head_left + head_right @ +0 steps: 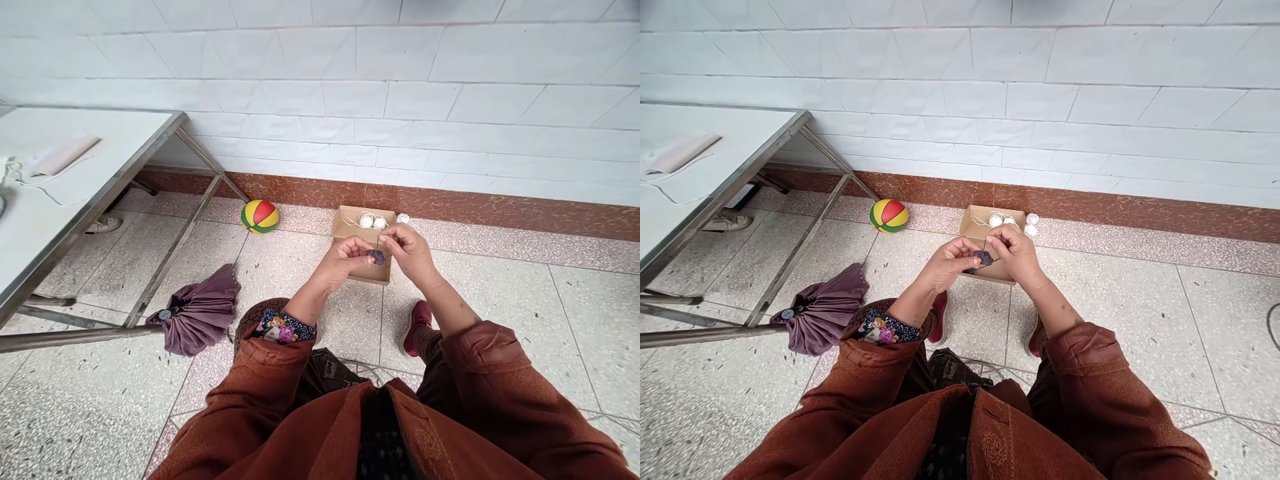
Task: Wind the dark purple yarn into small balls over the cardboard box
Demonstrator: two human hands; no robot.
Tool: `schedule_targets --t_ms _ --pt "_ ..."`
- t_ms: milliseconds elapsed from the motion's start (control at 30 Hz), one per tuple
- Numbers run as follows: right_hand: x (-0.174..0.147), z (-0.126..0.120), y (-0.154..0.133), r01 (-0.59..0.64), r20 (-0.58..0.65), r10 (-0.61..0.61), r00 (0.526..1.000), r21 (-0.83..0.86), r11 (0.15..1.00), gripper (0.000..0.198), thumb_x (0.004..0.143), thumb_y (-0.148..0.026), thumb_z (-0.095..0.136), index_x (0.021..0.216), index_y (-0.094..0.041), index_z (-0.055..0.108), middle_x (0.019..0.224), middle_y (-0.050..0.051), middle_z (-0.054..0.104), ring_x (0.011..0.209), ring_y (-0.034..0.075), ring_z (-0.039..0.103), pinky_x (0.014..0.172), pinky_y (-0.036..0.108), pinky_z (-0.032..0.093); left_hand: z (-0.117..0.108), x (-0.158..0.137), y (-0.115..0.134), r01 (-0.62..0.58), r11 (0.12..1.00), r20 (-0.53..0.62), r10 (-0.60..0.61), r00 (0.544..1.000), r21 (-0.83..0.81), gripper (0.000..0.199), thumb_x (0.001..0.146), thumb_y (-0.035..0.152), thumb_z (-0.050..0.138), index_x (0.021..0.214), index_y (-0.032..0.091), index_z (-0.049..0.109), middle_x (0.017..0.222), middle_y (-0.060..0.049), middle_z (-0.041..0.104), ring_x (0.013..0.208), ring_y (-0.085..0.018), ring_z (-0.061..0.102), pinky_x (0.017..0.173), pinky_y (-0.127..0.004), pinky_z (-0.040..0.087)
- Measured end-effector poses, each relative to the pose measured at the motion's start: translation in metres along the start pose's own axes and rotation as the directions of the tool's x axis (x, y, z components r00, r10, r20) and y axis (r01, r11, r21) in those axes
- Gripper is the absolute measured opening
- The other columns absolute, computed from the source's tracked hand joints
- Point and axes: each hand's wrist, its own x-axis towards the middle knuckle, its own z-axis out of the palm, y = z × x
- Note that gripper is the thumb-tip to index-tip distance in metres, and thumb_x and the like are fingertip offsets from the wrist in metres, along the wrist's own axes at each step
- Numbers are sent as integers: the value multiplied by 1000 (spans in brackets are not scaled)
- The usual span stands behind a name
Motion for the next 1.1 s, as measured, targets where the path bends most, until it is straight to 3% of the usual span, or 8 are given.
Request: schedule_targets --t_ms 100,200,467,600,700,767,933,1100 --pt "-4 8 9 -24 70 25 997 -13 1000 18 103 -33 63 88 -25 69 82 2 68 77 20 61 75 34 50 2 0 3 -8 994 -13 6 1000 -107 43 67 38 102 91 19 72 88 1 75 80 -11 67 82 -29 53" --pt "-11 15 11 16 183 -8 983 -38 999 17 103 -30 61 91 -24 71 81 2 68 77 20 62 74 33 50 -2 1 4 -46 985 -112 27 993 -164 44 68 37 102 90 19 69 87 2 75 80 -11 68 83 -29 54" --pt "-17 14 -1 190 332 -170 928 -29 981 18 107 -33 62 96 -26 74 89 3 72 80 19 65 77 33 53 -11 6 -5 -95 995 -271 83 959 -32 40 69 33 99 89 18 68 87 1 75 82 -11 67 85 -28 52" --pt "-6 5 -1 199 203 -186 961 -46 979 19 108 -37 63 97 -27 76 92 4 74 86 22 67 82 37 55 -9 5 -4 -58 994 -143 71 987 89 38 71 34 98 85 18 68 85 0 76 80 -12 67 83 -29 50" --pt "0 2 7 135 85 -128 988 -79 988 19 106 -34 63 92 -27 74 88 4 73 89 23 67 85 38 56 -5 2 0 -42 997 -5 43 999 67 40 71 38 100 87 17 69 86 0 76 80 -12 68 82 -29 51" --pt "0 5 13 83 75 -77 994 -81 993 19 106 -32 62 91 -26 73 87 4 72 87 23 67 84 38 56 -3 0 2 -29 1000 8 29 1000 9 42 70 39 101 89 18 71 87 0 76 79 -11 68 81 -27 51" --pt "-14 17 15 95 210 -81 974 -60 994 15 104 -27 61 94 -25 72 85 2 70 80 20 65 77 33 53 -7 2 4 -56 988 -125 38 991 -141 46 68 39 103 91 19 68 86 3 75 78 -11 69 81 -28 54" --pt "-22 17 4 195 322 -156 934 -93 976 17 107 -28 61 95 -25 73 89 3 71 79 19 65 76 32 52 -13 7 -1 -127 992 -259 116 959 -25 43 69 36 101 89 19 67 83 4 73 79 -10 67 82 -26 51"
